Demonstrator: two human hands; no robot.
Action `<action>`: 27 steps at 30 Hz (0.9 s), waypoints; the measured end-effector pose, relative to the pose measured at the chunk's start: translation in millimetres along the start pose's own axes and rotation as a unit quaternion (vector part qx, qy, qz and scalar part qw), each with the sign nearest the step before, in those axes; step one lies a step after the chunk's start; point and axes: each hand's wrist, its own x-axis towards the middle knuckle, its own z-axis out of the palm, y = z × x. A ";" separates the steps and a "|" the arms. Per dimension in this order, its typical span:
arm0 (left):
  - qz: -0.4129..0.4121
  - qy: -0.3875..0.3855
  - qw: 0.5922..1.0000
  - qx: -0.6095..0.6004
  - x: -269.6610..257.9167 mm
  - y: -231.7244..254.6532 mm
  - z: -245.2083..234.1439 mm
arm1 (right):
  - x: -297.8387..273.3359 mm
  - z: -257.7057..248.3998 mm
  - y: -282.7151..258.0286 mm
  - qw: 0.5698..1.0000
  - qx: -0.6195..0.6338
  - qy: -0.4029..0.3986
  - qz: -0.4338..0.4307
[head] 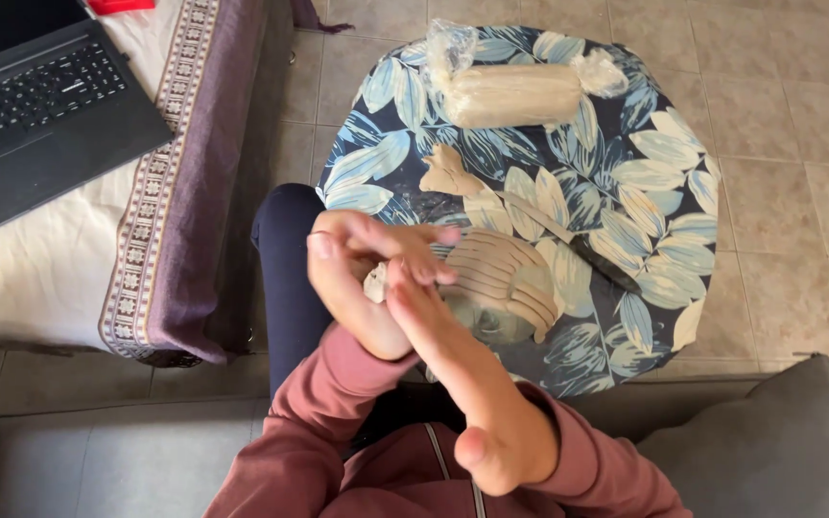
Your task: Apply clay strips to a glass bowl to create a textured pattern.
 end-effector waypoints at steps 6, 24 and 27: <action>0.010 -0.052 0.995 0.083 2.3 17.3 -14.2 | 4.1 3.3 -17.5 0.994 0.101 0.008 0.032; -0.027 -0.365 0.929 -0.052 -78.7 22.6 9.2 | 0.1 16.7 11.0 0.983 -0.036 0.137 -0.121; 0.057 -0.014 0.932 -0.359 -64.8 26.5 110.9 | 4.1 16.7 12.1 0.981 -0.041 0.126 -0.142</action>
